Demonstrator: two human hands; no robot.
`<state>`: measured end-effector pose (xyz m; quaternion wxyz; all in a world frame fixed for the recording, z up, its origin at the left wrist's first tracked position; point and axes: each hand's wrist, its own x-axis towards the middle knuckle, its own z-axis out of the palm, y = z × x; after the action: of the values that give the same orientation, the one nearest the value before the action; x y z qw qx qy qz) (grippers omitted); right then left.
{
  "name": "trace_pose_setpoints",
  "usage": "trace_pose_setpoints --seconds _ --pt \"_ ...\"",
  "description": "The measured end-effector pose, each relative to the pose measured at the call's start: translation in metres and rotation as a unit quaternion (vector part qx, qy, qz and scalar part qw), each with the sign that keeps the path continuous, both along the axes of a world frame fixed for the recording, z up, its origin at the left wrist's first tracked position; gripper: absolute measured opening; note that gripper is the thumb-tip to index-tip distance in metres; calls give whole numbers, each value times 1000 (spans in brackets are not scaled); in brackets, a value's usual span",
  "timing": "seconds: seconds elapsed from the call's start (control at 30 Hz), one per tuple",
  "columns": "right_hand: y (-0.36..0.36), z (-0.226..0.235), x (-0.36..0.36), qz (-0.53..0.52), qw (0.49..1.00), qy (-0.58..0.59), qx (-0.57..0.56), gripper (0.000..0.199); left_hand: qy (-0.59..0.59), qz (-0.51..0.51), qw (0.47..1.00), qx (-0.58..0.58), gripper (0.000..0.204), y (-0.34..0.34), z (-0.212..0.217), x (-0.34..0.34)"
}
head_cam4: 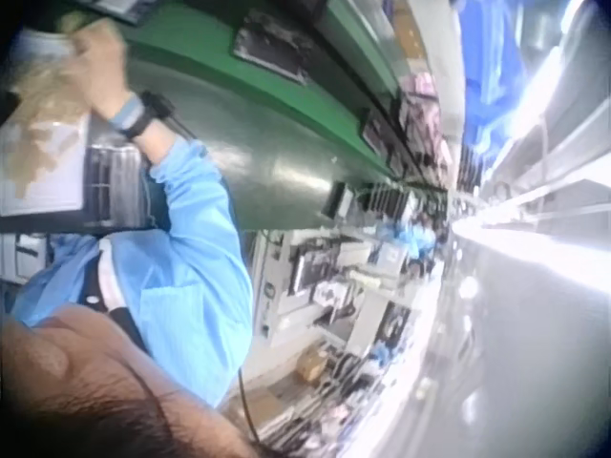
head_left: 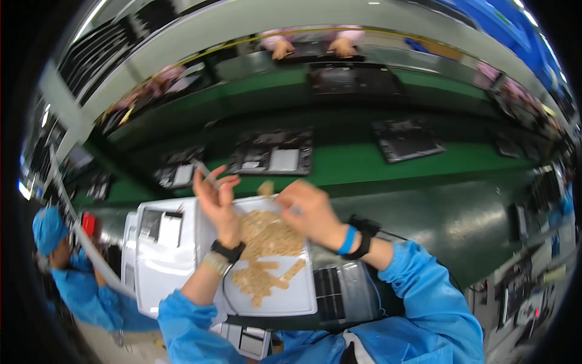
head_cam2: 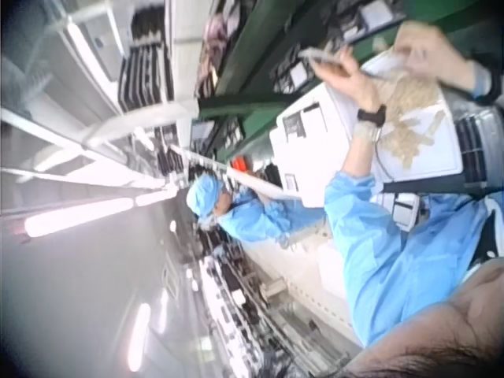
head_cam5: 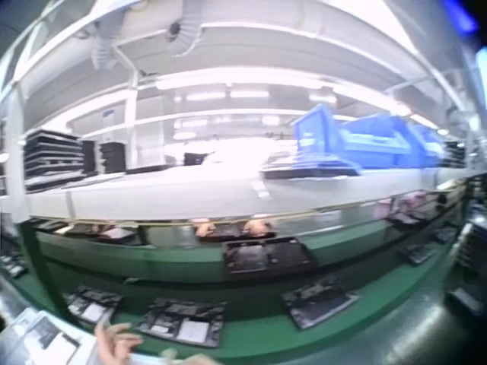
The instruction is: The person applies adhesive strips to rectangular electronic components and then presses those components into the interior chassis of laptop bodies on an assembly line.
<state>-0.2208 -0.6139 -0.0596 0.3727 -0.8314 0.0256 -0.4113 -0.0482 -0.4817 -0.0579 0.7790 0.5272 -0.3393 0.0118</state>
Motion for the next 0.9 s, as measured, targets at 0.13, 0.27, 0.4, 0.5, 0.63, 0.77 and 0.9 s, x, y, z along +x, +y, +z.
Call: trace_pose_setpoints --seconds 0.13,0.27,0.4,0.5,0.63,0.77,0.9 --pt "15 -49 -10 166 973 143 -71 23 -22 12 999 29 71 -1 -7 0" --pt "-75 12 -44 -5 996 69 -53 18 -47 18 998 48 74 10 1 -2" --pt "-289 -7 -117 -423 890 155 -72 24 -36 -89 990 106 82 -2 46 -23" --pt "-382 -44 -186 -580 766 278 -15 44 -50 -169 970 165 89 -2 72 -37" --pt "-416 -99 -229 -513 813 273 37 63 -53 -254 933 249 96 -22 92 -65" --pt "-331 -98 -186 -470 843 251 70 61 -171 -252 891 335 96 -67 87 -65" --pt "-273 -87 -162 -461 868 184 -24 53 -391 -214 791 419 101 -123 95 -86"
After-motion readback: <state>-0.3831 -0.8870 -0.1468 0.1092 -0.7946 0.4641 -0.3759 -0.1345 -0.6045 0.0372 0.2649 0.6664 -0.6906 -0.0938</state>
